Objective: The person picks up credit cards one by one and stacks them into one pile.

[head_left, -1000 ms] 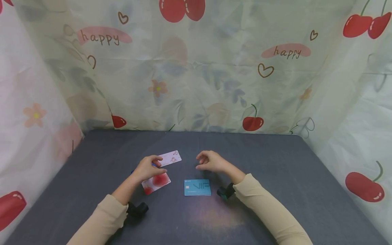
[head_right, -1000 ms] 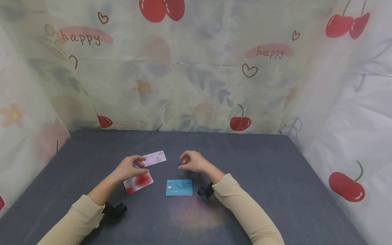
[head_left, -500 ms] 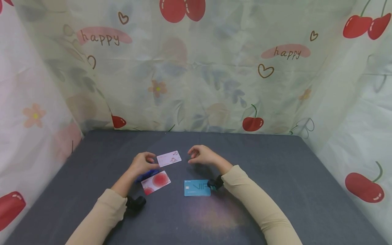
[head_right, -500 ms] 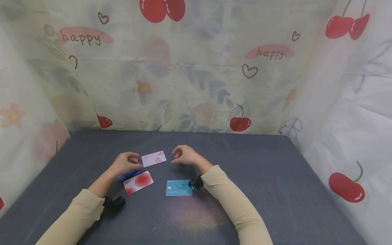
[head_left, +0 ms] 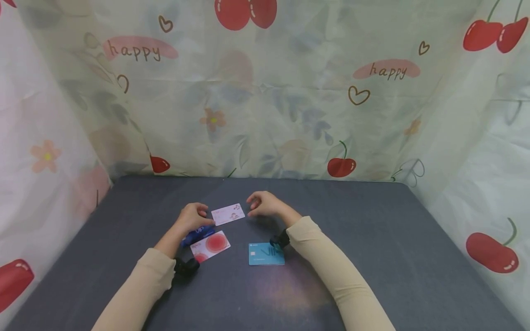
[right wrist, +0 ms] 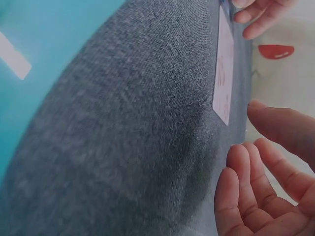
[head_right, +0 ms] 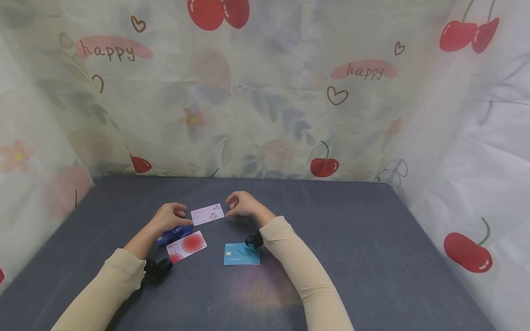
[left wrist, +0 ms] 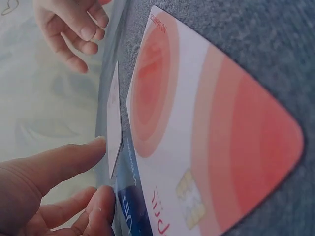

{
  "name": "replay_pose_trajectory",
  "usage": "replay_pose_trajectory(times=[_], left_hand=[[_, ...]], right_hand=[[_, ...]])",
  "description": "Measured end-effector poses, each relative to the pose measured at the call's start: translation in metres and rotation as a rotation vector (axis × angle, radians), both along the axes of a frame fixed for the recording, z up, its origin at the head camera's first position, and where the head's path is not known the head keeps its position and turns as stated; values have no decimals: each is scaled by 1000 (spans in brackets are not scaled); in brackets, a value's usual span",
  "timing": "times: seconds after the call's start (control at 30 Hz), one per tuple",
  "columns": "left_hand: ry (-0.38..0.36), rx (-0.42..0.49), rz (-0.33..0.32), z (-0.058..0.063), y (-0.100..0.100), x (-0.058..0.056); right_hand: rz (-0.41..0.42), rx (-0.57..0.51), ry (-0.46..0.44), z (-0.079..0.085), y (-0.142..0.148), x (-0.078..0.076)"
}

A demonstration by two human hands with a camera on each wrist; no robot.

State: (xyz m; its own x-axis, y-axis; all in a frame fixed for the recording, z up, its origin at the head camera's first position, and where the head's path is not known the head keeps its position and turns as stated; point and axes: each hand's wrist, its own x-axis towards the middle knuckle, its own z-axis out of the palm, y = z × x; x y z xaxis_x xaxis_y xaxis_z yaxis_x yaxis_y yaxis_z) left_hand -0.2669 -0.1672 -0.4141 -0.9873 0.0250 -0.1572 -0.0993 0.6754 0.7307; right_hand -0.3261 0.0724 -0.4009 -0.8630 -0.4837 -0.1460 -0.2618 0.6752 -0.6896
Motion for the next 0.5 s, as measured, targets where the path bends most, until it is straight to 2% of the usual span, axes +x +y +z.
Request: replay_pose_trajectory(times=[0.33, 0.4, 0.5], left_hand=[[-59, 9, 18, -1, 4, -4], [-61, 12, 19, -2, 4, -5], [-62, 8, 19, -3, 5, -6]], right_hand=[[-15, 16, 15, -7, -16, -5], [-11, 29, 55, -14, -18, -9], [28, 15, 85, -54, -18, -43]])
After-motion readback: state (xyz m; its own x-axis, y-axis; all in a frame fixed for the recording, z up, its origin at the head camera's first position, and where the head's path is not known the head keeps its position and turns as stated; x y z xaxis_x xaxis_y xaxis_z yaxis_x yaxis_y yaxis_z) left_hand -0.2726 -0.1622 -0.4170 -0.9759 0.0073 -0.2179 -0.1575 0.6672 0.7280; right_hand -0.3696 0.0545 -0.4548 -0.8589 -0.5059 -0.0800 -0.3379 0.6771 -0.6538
